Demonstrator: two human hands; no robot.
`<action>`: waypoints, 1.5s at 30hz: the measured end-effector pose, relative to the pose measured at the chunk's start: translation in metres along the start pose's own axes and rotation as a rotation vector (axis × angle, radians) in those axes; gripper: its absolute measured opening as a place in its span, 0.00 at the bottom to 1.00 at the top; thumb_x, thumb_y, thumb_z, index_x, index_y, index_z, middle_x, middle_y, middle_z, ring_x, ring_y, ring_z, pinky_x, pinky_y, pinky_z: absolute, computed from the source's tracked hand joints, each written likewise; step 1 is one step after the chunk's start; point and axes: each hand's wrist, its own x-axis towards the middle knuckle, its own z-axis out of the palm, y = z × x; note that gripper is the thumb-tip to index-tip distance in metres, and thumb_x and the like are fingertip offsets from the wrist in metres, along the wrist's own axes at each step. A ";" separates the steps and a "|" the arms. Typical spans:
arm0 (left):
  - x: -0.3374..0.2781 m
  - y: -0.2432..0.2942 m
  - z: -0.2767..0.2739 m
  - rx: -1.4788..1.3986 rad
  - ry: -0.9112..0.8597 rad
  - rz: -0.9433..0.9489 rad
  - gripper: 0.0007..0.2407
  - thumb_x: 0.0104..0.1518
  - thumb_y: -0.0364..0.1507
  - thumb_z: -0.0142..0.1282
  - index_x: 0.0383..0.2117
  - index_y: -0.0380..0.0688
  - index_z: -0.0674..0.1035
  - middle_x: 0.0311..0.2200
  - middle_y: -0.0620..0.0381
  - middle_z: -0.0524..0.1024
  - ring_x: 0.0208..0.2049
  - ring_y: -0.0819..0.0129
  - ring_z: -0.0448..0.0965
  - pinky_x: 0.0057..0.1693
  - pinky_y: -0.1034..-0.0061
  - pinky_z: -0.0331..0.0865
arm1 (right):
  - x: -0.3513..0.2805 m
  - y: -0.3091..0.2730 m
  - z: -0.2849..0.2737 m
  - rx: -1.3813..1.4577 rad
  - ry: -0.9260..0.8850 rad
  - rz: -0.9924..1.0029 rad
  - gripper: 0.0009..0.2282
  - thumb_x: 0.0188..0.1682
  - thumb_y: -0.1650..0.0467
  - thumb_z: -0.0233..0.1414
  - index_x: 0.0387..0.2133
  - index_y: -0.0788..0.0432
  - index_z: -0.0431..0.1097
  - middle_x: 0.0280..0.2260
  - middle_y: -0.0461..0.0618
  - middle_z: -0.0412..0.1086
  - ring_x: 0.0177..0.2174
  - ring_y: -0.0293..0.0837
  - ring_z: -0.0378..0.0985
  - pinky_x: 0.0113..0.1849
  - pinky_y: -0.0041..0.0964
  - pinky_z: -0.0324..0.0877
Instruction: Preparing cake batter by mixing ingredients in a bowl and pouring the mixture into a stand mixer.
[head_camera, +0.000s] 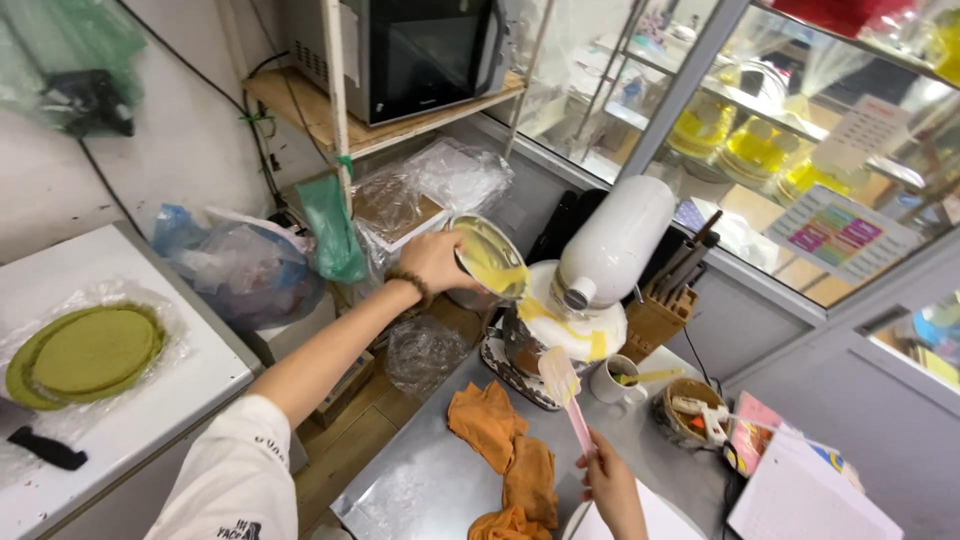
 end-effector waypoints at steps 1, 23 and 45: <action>-0.011 -0.004 -0.004 -0.046 0.017 -0.026 0.30 0.32 0.59 0.71 0.29 0.48 0.78 0.27 0.57 0.78 0.28 0.70 0.77 0.31 0.77 0.69 | 0.003 -0.011 0.008 0.035 -0.016 -0.011 0.21 0.53 0.73 0.43 0.60 0.49 0.65 0.29 0.50 0.75 0.22 0.41 0.74 0.22 0.38 0.77; -0.258 -0.032 -0.010 -0.497 0.208 -0.305 0.26 0.23 0.43 0.81 0.24 0.49 0.73 0.30 0.58 0.84 0.34 0.70 0.84 0.43 0.71 0.78 | 0.061 0.063 0.055 -0.649 0.503 -0.697 0.25 0.47 0.78 0.50 0.60 0.50 0.67 0.29 0.59 0.71 0.26 0.50 0.74 0.30 0.44 0.70; -0.292 -0.013 0.014 -0.570 0.093 -0.340 0.28 0.21 0.43 0.83 0.24 0.50 0.74 0.26 0.60 0.83 0.30 0.71 0.85 0.38 0.74 0.78 | 0.050 -0.032 0.063 0.180 -0.090 -0.211 0.18 0.54 0.73 0.45 0.59 0.59 0.67 0.25 0.44 0.69 0.17 0.32 0.61 0.19 0.28 0.59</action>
